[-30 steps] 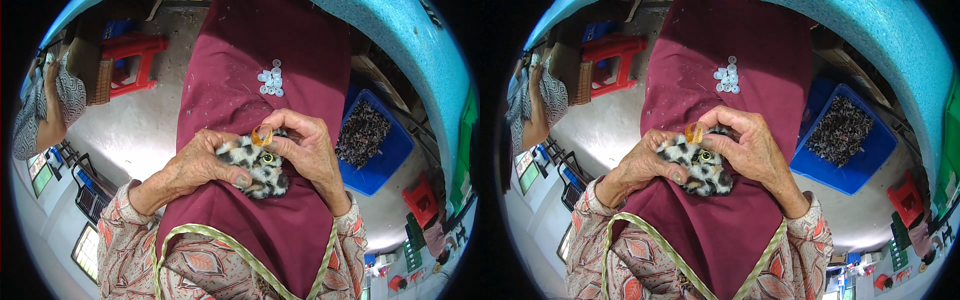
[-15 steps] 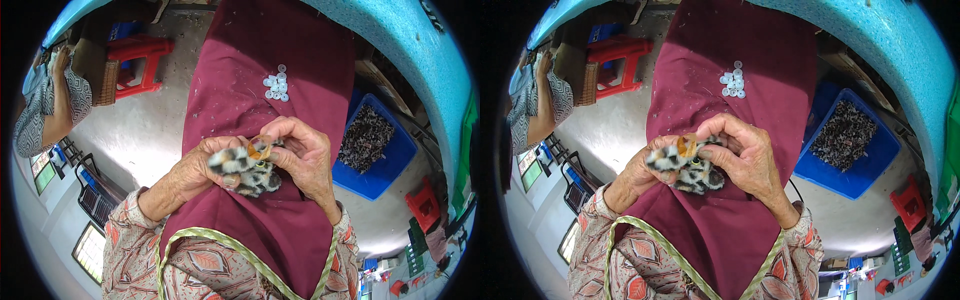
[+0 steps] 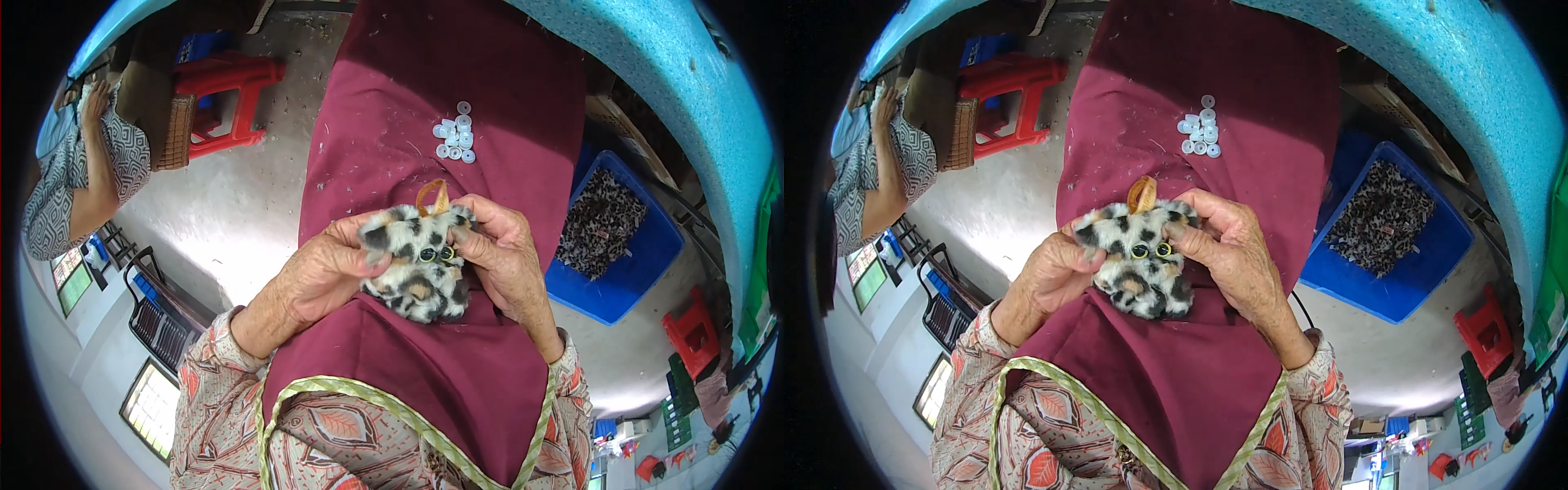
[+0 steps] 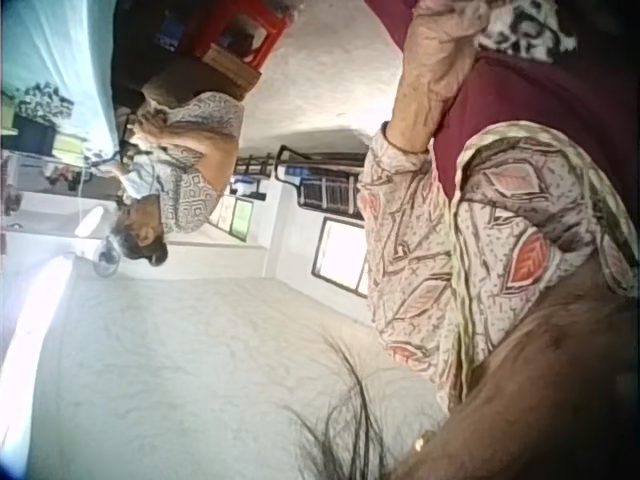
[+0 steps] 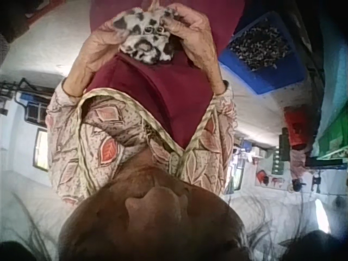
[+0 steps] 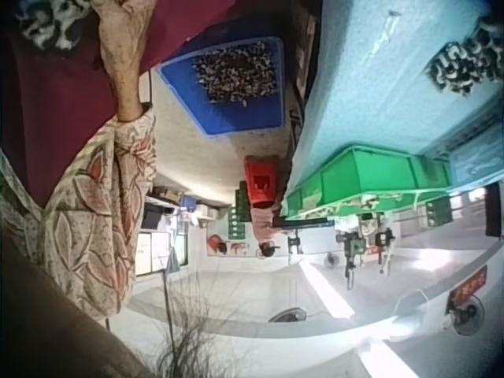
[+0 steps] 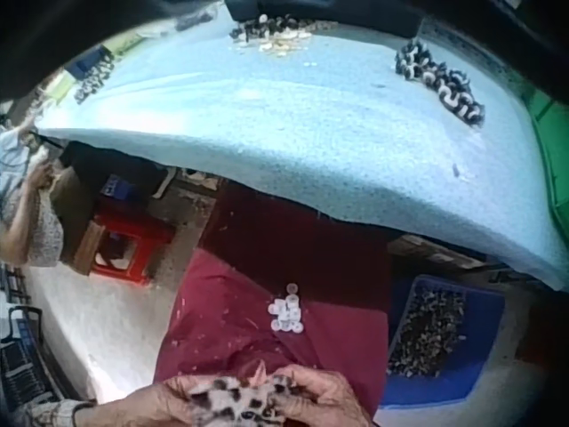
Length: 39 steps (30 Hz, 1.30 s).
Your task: The person assembles small leopard-print plush keychains by hand. They pick up a plush toy, insert a plastic snap ring into its top opening, and attach a small tag. The finished keychains are placed into a green tray on the table.
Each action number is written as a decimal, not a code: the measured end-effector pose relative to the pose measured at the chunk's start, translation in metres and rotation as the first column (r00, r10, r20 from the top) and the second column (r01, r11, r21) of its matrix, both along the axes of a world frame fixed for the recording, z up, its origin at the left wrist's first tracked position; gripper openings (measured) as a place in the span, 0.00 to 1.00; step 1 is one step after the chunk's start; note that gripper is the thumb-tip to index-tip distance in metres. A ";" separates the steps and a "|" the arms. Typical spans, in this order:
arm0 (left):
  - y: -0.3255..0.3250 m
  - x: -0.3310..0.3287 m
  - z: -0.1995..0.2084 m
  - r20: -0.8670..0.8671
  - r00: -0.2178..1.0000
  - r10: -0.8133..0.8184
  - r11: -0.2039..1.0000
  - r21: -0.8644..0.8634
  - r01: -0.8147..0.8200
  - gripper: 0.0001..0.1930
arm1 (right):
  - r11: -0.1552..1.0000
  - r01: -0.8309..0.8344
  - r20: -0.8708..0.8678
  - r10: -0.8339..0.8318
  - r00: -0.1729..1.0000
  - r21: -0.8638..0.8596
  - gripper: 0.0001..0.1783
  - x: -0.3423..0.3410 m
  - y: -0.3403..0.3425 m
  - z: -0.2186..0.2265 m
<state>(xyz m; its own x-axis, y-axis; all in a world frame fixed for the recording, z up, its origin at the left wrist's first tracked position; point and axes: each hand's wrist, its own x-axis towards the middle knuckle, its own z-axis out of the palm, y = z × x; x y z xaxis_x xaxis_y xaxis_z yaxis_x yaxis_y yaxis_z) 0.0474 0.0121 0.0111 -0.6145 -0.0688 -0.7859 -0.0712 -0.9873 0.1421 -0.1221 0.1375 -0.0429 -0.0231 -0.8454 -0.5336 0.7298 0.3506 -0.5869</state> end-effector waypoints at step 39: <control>0.002 -0.011 -0.002 0.054 0.967 -0.249 0.960 -0.115 0.254 0.19 | 0.999 0.042 -0.571 -0.041 0.820 -0.012 0.09 -0.006 -0.026 0.023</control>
<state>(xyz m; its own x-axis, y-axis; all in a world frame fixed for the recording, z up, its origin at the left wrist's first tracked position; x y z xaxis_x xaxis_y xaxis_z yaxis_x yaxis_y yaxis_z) 0.0363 0.0144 0.0088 -0.5935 -0.0114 -0.8047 -0.3229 -0.9126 0.2510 -0.1277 0.1120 -0.0199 -0.3586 -0.8361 -0.4152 0.2783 0.3288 -0.9025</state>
